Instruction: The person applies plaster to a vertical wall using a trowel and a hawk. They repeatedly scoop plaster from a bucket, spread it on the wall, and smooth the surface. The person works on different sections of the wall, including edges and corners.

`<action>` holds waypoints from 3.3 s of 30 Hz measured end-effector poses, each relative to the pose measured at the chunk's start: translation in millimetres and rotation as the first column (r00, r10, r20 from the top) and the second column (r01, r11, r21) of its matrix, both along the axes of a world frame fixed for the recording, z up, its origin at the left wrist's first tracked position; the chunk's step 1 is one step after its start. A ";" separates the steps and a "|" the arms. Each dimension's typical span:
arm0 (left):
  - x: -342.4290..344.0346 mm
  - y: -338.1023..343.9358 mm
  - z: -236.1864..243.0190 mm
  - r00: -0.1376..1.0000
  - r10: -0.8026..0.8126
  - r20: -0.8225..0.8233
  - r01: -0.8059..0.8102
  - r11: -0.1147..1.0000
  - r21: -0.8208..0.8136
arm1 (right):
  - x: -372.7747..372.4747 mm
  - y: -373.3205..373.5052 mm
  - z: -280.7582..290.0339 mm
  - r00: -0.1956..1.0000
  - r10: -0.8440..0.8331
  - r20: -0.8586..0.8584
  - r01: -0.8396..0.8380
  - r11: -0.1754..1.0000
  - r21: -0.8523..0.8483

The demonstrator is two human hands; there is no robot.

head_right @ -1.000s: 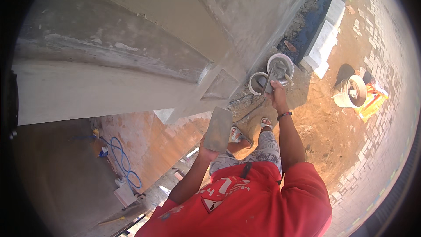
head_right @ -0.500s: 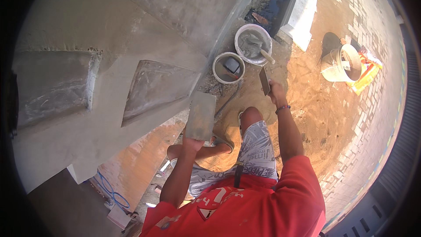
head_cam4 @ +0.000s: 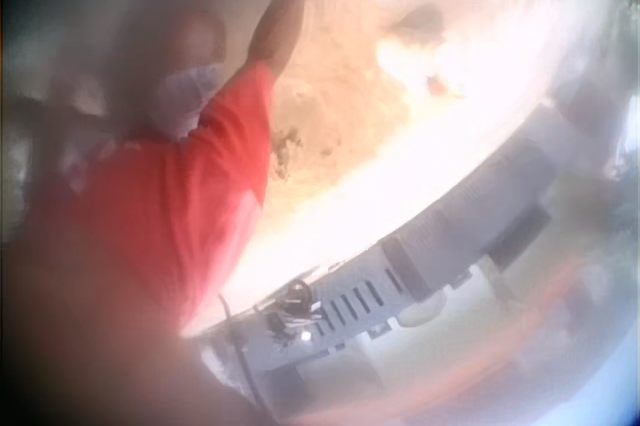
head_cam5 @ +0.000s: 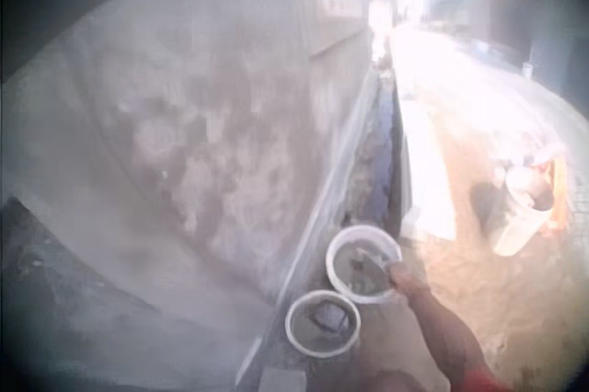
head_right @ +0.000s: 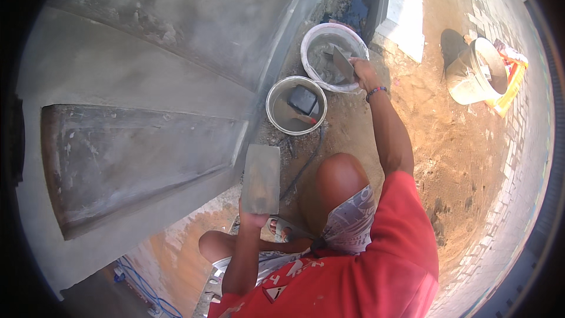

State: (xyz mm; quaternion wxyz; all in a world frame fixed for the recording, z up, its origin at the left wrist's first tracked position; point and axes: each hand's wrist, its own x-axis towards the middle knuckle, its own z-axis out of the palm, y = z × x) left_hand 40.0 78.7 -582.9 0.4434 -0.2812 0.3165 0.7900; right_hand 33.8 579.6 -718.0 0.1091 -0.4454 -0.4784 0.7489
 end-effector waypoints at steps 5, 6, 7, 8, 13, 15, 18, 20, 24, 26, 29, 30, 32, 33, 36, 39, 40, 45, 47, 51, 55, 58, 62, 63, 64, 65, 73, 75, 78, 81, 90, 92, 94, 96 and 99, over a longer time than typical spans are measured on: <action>4.3 6.1 -14.3 1.000 0.019 0.020 -0.020 1.000 0.008 | -19.9 1.0 -28.0 0.998 -0.058 -0.027 0.057 0.997 -0.043; 5.2 6.6 -18.4 1.000 0.003 0.025 -0.004 1.000 0.029 | -16.1 3.5 -32.4 0.996 -0.082 -0.048 0.080 0.996 -0.038; 4.6 6.2 -20.0 1.000 -0.006 0.022 0.005 0.999 0.045 | -18.5 0.3 -31.5 0.992 -0.098 -0.075 0.095 0.995 -0.040; 6.2 7.8 -21.2 1.000 0.004 0.014 -0.005 0.998 0.058 | -20.3 -3.2 -30.3 0.988 -0.116 -0.102 0.112 0.993 -0.043; 14.4 16.0 -13.0 0.998 0.018 -0.054 -0.017 0.999 0.032 | 29.8 -12.6 55.7 0.966 -0.209 -0.153 0.227 0.967 0.112; 8.5 26.9 -8.0 0.999 0.030 -0.021 -0.030 0.999 0.015 | 53.3 4.5 52.7 0.982 -0.159 -0.101 0.181 0.942 0.281; -2.1 41.5 -11.1 1.000 -0.005 -0.008 0.005 0.997 0.072 | 75.3 28.7 44.2 0.992 0.061 0.109 -0.106 0.866 0.489; -7.6 57.0 -18.3 1.000 -0.028 -0.003 0.028 0.997 0.065 | 75.4 39.8 43.0 0.925 0.236 0.299 -0.366 0.769 0.524; -12.2 91.5 -24.3 0.998 -0.056 -0.034 0.058 0.997 0.057 | 66.0 52.2 25.3 0.814 0.462 0.352 -0.577 0.716 0.393; -9.6 93.9 -26.6 0.998 -0.049 -0.045 0.054 0.993 0.102 | 56.4 41.0 45.8 0.766 0.488 0.419 -0.617 0.741 0.266; -4.7 95.4 -26.3 0.998 -0.049 -0.047 0.055 0.990 0.128 | 46.2 37.4 43.6 0.757 0.494 0.428 -0.615 0.760 0.211; -2.4 96.5 -25.1 0.996 -0.057 -0.062 0.064 0.991 0.120 | 42.9 38.1 43.9 0.741 0.493 0.456 -0.628 0.749 0.211; -1.2 97.4 -22.5 0.996 -0.059 -0.067 0.065 0.993 0.093 | 35.3 41.0 50.2 0.683 0.520 0.513 -0.679 0.710 0.186; -0.7 96.7 -21.3 0.997 -0.054 -0.058 0.059 0.995 0.075 | 32.7 44.1 54.8 0.640 0.545 0.542 -0.715 0.681 0.159; 2.9 92.4 -22.2 0.999 -0.027 -0.038 0.028 0.999 0.032 | 29.4 40.0 70.6 0.569 0.576 0.587 -0.768 0.628 0.128; -0.5 92.4 -30.9 0.999 -0.025 -0.034 0.029 0.993 0.112 | 30.7 47.2 76.4 0.669 0.499 0.551 -0.687 0.698 0.202; 0.5 94.2 -24.8 0.998 -0.025 -0.054 0.031 0.993 0.110 | 25.2 54.1 74.9 0.652 0.546 0.526 -0.695 0.708 0.127; 0.8 101.5 -22.2 0.998 -0.006 -0.060 0.014 0.990 0.138 | 18.9 67.0 40.5 0.855 0.500 0.137 -0.506 0.863 0.006; -0.2 97.4 -41.8 0.999 -0.027 -0.039 0.034 0.986 0.164 | 19.9 60.8 21.4 0.892 0.444 -0.080 -0.451 0.878 -0.161; 2.6 100.1 -42.3 1.000 -0.030 0.010 0.028 0.987 0.160 | 19.8 41.5 -4.1 0.946 0.239 -0.216 -0.289 0.928 -0.237; 5.5 93.0 -43.1 1.000 -0.017 -0.007 0.018 0.982 0.186 | 15.9 35.0 -26.6 0.925 0.320 -0.206 -0.366 0.895 -0.255; 5.0 92.9 -45.6 1.000 -0.013 -0.001 0.013 0.981 0.195 | 5.7 26.6 -22.8 0.945 0.306 -0.118 -0.326 0.916 -0.236; 4.9 94.2 -46.1 1.000 0.006 0.019 -0.010 0.977 0.214 | -7.6 -15.5 22.9 0.981 0.161 -0.109 -0.187 0.932 -0.309; 4.8 96.4 -45.5 1.000 -0.001 0.021 -0.003 0.978 0.208 | -7.5 -19.5 23.9 0.986 0.124 -0.116 -0.155 0.936 -0.317; 4.2 97.9 -45.7 1.000 -0.002 0.023 -0.003 0.979 0.201 | -9.9 -22.0 21.1 0.988 0.092 -0.123 -0.127 0.937 -0.325; 4.4 98.6 -46.0 1.000 -0.002 0.025 -0.003 0.981 0.195 | -12.0 -23.5 18.1 0.990 0.060 -0.131 -0.101 0.938 -0.333; 0.7 97.5 -43.7 1.000 0.011 0.002 -0.011 0.987 0.163 | -6.6 13.1 -33.8 0.950 0.131 -0.284 -0.228 0.912 -0.341; -4.3 98.0 -43.1 1.000 0.002 0.014 -0.004 0.990 0.142 | 6.2 36.1 -57.4 0.940 0.098 -0.327 -0.225 0.898 -0.378; -4.1 86.1 -50.5 0.997 0.068 0.039 -0.071 0.992 0.106 | -5.0 -11.9 14.0 0.957 0.095 -0.274 -0.220 0.854 -0.472; -8.3 94.5 -50.6 0.999 0.038 0.026 -0.041 0.992 0.116 | -2.7 2.0 -8.7 0.940 0.181 -0.288 -0.290 0.871 -0.396; -10.9 94.9 -54.7 0.997 0.033 0.064 -0.043 0.985 0.168 | -6.9 13.0 -5.1 0.957 0.150 -0.249 -0.221 0.931 -0.289; -11.9 97.1 -54.0 0.996 0.034 0.084 -0.045 0.989 0.144 | -5.9 14.9 1.2 0.970 0.197 -0.140 -0.225 0.948 -0.225; -11.1 98.4 -56.6 0.998 0.029 0.059 -0.038 0.988 0.147 | -7.2 16.8 -2.7 0.978 0.205 0.032 -0.201 0.975 -0.097; -9.4 98.4 -58.3 0.998 0.024 0.051 -0.031 0.989 0.144 | -7.0 15.2 -10.4 0.941 0.333 0.068 -0.339 0.918 0.205; -10.7 95.2 -55.9 0.997 0.029 0.069 -0.037 0.992 0.123 | -4.2 12.0 -19.3 0.897 0.421 0.135 -0.431 0.762 0.484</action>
